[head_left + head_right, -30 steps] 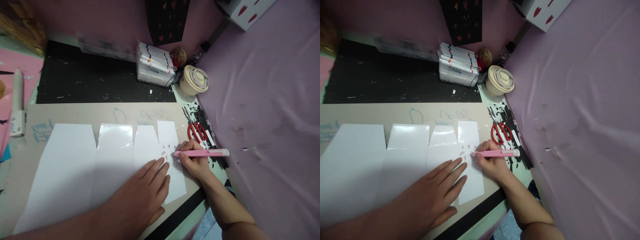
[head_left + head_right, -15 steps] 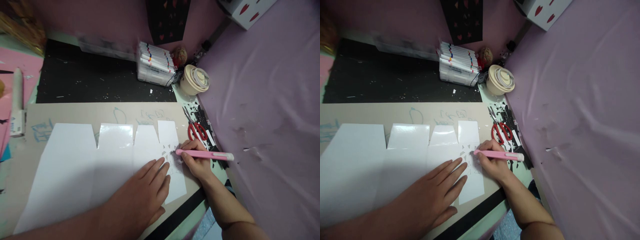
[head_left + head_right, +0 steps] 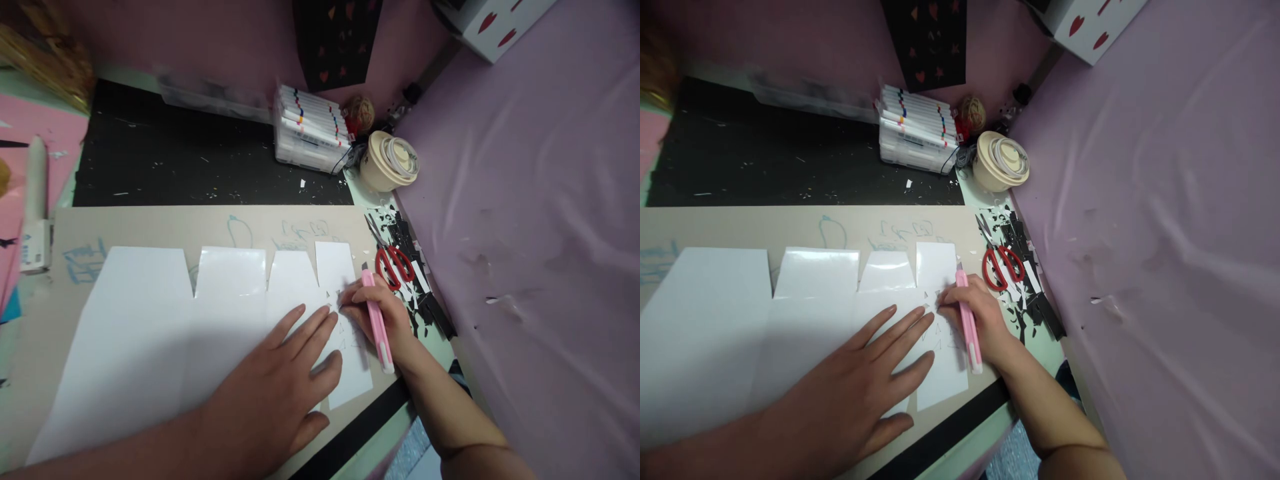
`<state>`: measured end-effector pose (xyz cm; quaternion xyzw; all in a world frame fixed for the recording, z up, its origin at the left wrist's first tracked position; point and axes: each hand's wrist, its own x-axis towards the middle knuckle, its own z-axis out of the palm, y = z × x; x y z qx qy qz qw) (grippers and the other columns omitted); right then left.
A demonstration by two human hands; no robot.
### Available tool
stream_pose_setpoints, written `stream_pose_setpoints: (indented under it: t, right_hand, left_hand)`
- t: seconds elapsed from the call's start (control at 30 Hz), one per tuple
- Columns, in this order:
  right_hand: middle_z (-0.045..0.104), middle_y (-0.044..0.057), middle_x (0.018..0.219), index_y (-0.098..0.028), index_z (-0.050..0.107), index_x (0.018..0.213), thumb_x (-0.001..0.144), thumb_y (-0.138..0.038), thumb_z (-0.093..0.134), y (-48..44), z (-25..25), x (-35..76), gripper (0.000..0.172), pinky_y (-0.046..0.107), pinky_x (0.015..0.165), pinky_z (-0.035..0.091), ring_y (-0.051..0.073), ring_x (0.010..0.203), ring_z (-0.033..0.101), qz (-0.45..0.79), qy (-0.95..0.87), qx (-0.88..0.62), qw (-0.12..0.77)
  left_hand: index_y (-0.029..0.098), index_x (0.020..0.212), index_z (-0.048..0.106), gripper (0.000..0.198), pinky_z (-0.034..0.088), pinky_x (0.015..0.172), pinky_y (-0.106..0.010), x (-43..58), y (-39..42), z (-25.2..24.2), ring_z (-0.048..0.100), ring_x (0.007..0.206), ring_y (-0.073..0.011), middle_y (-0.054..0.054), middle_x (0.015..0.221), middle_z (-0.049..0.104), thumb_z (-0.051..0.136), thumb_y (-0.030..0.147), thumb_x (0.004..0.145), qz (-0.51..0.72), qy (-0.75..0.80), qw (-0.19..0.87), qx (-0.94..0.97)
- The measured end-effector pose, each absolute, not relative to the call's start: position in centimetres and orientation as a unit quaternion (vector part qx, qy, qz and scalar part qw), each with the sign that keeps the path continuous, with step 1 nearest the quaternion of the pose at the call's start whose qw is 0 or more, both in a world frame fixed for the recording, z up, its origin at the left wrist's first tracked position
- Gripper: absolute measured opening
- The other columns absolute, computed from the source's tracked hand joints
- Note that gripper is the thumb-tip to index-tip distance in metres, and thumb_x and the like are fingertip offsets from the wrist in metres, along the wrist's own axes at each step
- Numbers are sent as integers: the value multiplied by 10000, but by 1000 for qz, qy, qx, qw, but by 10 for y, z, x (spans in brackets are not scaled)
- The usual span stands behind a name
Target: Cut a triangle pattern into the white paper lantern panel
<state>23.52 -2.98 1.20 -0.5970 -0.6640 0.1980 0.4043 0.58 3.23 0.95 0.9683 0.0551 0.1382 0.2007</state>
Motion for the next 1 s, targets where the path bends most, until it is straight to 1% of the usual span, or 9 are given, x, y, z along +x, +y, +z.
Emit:
stream_pose_setpoints:
  t: [0.33,0.4,0.47,0.53,0.6,0.7,0.8,0.9,1.0]
  right_hand:
    - [664,36,897,-288,561,977,902,-87,561,-32,15,236,214,412,732,497,226,843,576,191,-693,-615,326]
    - [649,32,881,-283,555,970,906,-96,558,-33,15,234,197,409,728,505,218,827,587,200,-673,-615,359]
    - [630,18,860,-284,543,975,904,-97,565,-32,15,233,201,391,713,517,201,796,604,180,-631,-604,452]
    - [607,0,828,-286,530,966,896,-93,577,-28,16,234,210,364,689,520,179,755,606,108,-577,-586,558]
    - [582,-12,800,-282,517,936,881,-105,609,-24,20,238,207,345,677,514,167,733,598,14,-522,-587,619]
    - [565,-11,809,-272,504,911,852,-163,669,-21,27,249,206,357,714,509,170,744,601,-86,-449,-628,630]
    - [565,-15,793,-253,511,895,840,-196,683,-23,32,263,189,356,750,505,164,722,593,-143,-406,-662,614]
    - [578,-18,766,-234,524,861,845,-190,666,-26,31,271,149,335,746,505,152,692,596,-121,-387,-695,593]
    - [684,27,898,-234,503,900,864,-156,603,-25,24,271,131,363,847,502,177,858,668,-42,-410,-680,606]
  left_hand:
    - [220,1262,527,536,107,1193,-489,7,30,7,281,1465,-336,-185,1567,342,567,582,869,122,64,199,970]
    - [223,1266,528,539,94,1197,-484,7,30,6,278,1467,-331,-179,1566,345,559,590,872,123,63,198,970]
    - [225,1265,530,536,87,1199,-481,6,31,6,272,1470,-329,-180,1564,348,544,596,878,121,61,194,972]
    - [227,1265,529,533,90,1199,-485,6,31,6,259,1475,-330,-184,1564,344,527,602,885,118,59,190,973]
    - [229,1263,528,525,107,1197,-495,6,33,7,251,1477,-335,-188,1567,336,514,601,893,115,56,187,974]
    - [222,1267,529,513,156,1187,-525,6,34,10,254,1473,-353,-189,1570,329,492,588,909,98,49,186,976]
    - [226,1279,537,500,194,1178,-553,6,34,14,259,1468,-361,-145,1560,370,498,565,913,82,47,185,978]
    - [228,1275,556,491,192,1184,-560,7,31,17,245,1472,-358,-98,1540,420,550,535,892,83,62,181,978]
    - [219,1273,561,482,211,1177,-556,6,30,18,250,1469,-361,-103,1528,436,557,512,890,79,64,162,981]
